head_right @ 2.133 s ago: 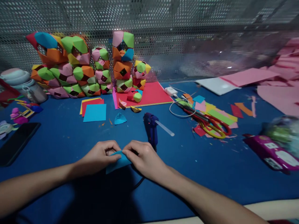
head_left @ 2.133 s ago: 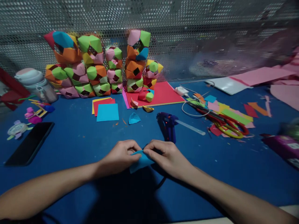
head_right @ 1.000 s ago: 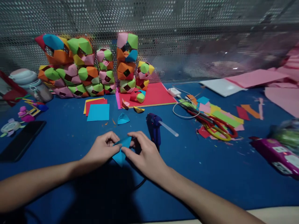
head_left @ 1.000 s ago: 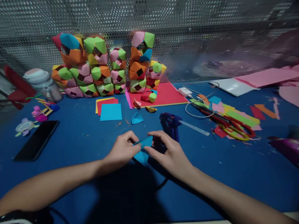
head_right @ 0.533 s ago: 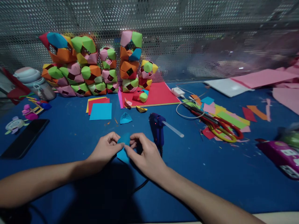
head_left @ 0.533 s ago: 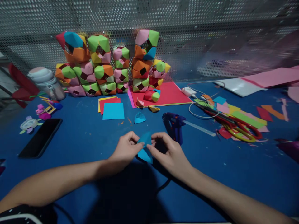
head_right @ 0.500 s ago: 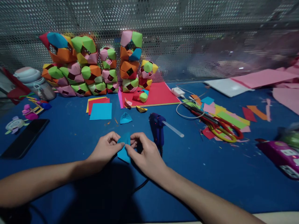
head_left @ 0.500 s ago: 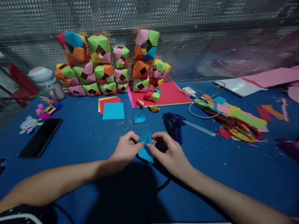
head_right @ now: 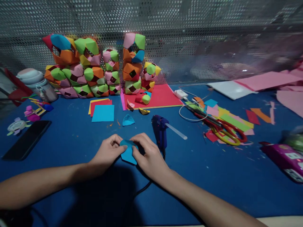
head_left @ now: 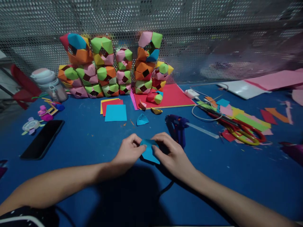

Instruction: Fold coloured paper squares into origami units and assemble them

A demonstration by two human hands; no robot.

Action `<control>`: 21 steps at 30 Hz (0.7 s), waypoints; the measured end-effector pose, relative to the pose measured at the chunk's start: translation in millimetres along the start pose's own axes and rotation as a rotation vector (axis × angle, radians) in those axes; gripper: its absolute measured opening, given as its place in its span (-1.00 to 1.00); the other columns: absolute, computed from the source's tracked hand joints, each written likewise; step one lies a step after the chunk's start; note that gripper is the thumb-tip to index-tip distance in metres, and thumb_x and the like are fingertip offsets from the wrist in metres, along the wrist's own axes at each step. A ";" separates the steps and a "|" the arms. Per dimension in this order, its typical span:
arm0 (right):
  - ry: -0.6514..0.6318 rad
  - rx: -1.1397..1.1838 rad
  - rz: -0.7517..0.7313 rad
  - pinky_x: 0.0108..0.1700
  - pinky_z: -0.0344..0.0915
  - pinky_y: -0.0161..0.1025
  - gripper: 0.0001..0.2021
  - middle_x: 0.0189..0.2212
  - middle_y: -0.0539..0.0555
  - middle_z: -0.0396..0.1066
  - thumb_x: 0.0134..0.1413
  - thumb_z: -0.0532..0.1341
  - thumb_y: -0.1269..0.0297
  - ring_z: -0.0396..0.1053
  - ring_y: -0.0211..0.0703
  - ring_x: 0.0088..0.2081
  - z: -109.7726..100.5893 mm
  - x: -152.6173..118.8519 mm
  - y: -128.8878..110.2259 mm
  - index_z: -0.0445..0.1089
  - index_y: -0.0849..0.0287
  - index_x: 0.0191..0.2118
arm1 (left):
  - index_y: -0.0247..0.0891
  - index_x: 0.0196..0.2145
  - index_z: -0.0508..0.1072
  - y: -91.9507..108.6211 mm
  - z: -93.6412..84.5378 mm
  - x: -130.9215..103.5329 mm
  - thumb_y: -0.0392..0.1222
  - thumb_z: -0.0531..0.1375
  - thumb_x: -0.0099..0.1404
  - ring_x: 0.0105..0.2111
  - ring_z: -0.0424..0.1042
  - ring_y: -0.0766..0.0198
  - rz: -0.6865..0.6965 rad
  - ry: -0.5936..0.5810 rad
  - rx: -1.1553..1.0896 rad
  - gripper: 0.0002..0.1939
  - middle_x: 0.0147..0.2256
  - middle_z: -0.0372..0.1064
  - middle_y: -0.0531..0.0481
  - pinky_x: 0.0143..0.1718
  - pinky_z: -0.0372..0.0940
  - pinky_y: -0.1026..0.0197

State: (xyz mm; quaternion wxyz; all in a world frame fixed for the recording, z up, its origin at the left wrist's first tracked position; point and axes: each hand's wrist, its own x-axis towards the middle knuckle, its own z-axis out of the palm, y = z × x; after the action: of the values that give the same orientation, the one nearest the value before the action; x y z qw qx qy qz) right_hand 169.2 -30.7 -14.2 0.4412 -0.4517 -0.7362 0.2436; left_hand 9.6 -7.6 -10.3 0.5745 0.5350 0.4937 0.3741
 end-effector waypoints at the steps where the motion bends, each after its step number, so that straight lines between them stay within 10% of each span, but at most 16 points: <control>1: -0.004 0.019 -0.029 -0.19 0.27 -0.21 -0.84 -0.29 0.09 0.33 0.11 0.06 0.46 0.31 -0.17 -0.23 0.0 -0.1 0.3 0.31 0.13 -0.22 | -0.27 -0.54 0.22 0.2 -0.2 -0.1 -0.26 0.18 0.03 -0.56 0.15 0.45 0.000 -0.005 0.001 -0.85 -0.58 0.16 0.17 -0.51 0.07 0.36; 12: 0.001 0.032 -0.037 -0.22 0.32 -0.20 -0.89 -0.30 0.11 0.37 0.11 0.13 0.37 0.36 -0.14 -0.22 -3.6 -0.1 -4.5 0.40 0.13 -0.28 | -0.27 -0.54 0.21 -4.0 -0.9 1.6 -0.29 0.18 0.03 -0.54 0.16 0.44 0.027 -0.039 0.019 -0.85 -0.57 0.16 0.16 -0.50 0.06 0.36; 21: -0.125 0.094 0.313 -0.28 0.29 -0.27 -0.82 -0.37 0.04 0.42 0.03 0.16 0.29 0.34 -0.21 -0.34 -4.9 3.8 -7.1 0.39 0.18 -0.22 | -0.27 -0.54 0.23 -4.3 0.8 1.1 -0.31 0.15 0.02 -0.52 0.19 0.42 0.056 -0.028 0.035 -0.89 -0.57 0.19 0.14 -0.50 0.09 0.36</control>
State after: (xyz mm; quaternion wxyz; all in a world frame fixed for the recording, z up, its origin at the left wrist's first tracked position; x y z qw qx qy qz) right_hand 169.5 -30.9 -4.8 0.3720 -0.5236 -0.6706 0.3711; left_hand 10.1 -7.4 -14.8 0.5614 0.5638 0.4766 0.3739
